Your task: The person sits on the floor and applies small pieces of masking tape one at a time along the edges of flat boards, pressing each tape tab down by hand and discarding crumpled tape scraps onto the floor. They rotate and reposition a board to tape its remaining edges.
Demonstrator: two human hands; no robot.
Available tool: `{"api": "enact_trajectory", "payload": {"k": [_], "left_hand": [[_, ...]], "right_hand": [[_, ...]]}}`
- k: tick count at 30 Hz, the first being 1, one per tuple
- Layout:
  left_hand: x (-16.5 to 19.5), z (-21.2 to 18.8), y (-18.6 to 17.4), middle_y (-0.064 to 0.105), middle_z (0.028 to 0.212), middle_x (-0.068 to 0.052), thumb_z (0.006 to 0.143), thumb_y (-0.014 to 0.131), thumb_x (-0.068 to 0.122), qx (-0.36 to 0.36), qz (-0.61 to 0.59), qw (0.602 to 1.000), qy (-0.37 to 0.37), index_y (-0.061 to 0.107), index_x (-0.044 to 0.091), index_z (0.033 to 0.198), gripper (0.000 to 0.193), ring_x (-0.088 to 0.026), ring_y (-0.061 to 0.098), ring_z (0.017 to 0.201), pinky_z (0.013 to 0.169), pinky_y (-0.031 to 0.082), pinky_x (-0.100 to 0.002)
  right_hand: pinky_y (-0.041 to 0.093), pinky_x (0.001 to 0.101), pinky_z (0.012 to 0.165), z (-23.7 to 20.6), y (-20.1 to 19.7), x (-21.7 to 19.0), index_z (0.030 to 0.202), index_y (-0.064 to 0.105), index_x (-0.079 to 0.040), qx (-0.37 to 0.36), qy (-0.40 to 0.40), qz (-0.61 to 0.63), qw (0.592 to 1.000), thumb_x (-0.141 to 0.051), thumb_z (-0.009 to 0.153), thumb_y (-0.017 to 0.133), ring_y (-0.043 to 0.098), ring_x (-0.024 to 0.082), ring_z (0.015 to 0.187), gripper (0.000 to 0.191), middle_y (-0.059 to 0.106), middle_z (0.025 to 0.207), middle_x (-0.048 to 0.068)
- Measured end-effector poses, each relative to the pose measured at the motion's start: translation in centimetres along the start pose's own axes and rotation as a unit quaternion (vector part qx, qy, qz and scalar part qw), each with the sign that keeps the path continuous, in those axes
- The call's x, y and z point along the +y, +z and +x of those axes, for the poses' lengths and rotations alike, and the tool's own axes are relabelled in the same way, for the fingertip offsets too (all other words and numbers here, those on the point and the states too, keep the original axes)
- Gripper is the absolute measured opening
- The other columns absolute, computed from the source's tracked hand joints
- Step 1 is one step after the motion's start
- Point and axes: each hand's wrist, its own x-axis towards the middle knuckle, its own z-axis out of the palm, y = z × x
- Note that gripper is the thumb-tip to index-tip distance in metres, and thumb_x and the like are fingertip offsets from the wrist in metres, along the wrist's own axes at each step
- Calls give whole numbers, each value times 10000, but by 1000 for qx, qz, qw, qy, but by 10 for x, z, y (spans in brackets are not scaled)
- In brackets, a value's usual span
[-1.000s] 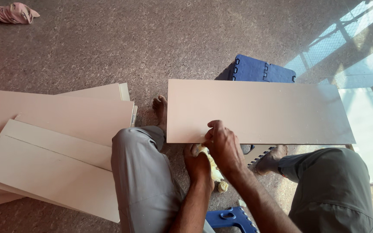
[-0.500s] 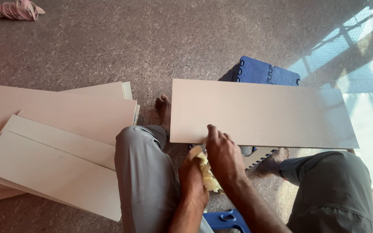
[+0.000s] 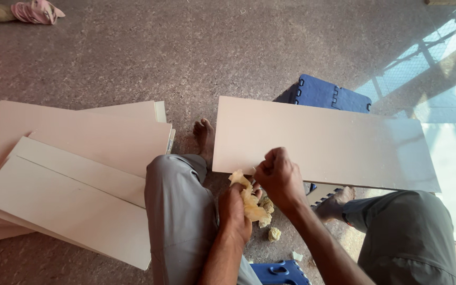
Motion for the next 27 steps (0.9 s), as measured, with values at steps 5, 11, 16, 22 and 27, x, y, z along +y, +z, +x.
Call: {"api": "enact_trajectory", "payload": {"k": [5,11,16,22,27], "left_hand": [[2,-6,1,672,976,-71,962,581,324,47,93,994,-40,665,69,1125,314,-180,654,810,676,569,-355],[3,-14,9,699,906,-59,899,651,209,74,191,979,-19,719,58,1059,229,-176,650,772,627,560,-383],[-22,-7,12,771,995,-44,877,682,96,57,228,972,16,763,100,1064,204,-137,709,854,727,602,-319],[-40,4,0,773,980,-68,864,685,3,48,251,964,68,765,61,1079,236,-126,702,787,643,585,-289],[-49,4,-2,771,893,-98,888,693,48,61,344,936,41,773,46,1063,192,-128,682,645,471,544,-269]], "right_hand": [[646,275,527,-26,13,43,965,404,-35,73,-256,-54,962,-5,932,619,664,167,557,219,623,682,92],[689,283,539,-64,18,78,932,502,-75,4,-146,-54,988,-56,991,580,771,189,743,99,762,1039,157],[644,293,592,-82,5,84,1162,617,-122,-89,52,-78,992,-94,939,619,786,187,679,224,807,1041,103],[648,294,744,-74,5,91,1093,692,14,-2,80,227,971,-42,943,663,747,212,855,162,786,994,180],[679,323,782,-79,4,90,1201,592,-12,51,214,232,948,-90,937,630,768,185,916,278,762,1045,99]]}}
